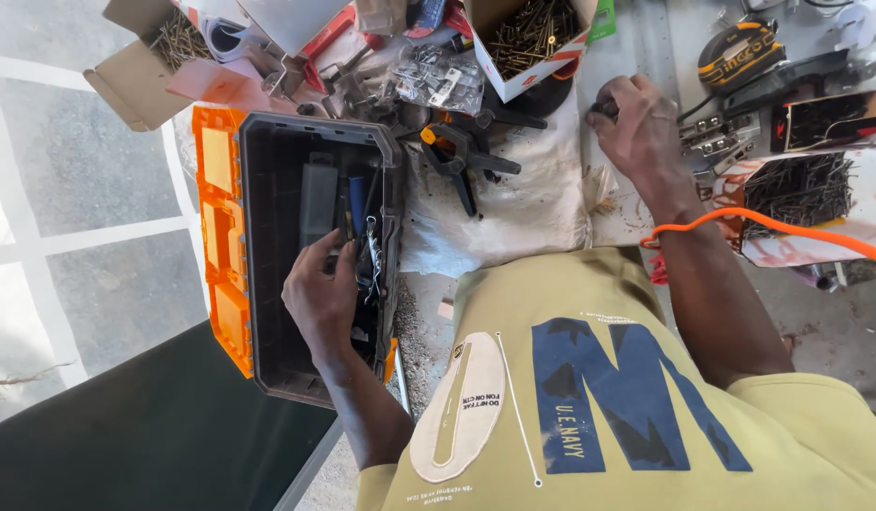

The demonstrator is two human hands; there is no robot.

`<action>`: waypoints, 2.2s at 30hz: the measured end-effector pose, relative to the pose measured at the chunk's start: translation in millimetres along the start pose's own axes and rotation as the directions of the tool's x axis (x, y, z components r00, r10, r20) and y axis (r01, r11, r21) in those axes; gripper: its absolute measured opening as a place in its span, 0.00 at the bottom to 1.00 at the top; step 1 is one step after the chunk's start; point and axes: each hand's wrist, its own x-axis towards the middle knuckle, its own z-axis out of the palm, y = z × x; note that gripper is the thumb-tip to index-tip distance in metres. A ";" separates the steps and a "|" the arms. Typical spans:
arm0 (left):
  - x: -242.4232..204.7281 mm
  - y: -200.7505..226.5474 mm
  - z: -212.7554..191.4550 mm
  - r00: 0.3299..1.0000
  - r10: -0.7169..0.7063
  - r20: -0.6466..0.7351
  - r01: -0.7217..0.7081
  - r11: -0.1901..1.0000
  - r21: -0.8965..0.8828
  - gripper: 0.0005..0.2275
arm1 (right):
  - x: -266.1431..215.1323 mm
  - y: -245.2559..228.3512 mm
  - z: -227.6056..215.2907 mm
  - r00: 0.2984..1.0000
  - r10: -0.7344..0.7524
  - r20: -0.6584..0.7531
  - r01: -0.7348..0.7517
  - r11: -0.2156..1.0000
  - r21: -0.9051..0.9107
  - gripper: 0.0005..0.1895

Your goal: The person sorts through various hardware items on a cluttered workbench, picking up and inspecting a wrench, a small orange tool, a screwdriver, a package of drill bits, and a roll of tape. They place these items into an orange toolbox and then close the lid.

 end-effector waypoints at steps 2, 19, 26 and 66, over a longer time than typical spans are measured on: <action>-2.2 21.0 -1.7 0.994 0.048 -0.101 -0.057 0.995 -0.084 0.10 | -0.5 -7.9 -3.8 0.997 -0.064 -0.051 0.063 0.998 -0.023 0.13; -22.7 95.5 104.3 0.708 0.207 0.675 0.702 -0.103 -0.705 0.19 | -86.2 -97.5 -45.5 0.869 -0.437 -0.232 0.471 0.586 0.659 0.14; -14.7 105.0 85.5 0.750 0.452 0.483 0.654 -0.399 -0.642 0.33 | -95.4 -86.9 -54.2 0.904 -0.389 -0.178 0.410 0.667 0.622 0.13; 8.9 -13.9 40.0 0.987 -0.030 -0.158 0.017 0.996 -0.088 0.14 | -63.7 -45.2 3.7 0.964 -0.221 -0.145 0.264 0.838 0.478 0.13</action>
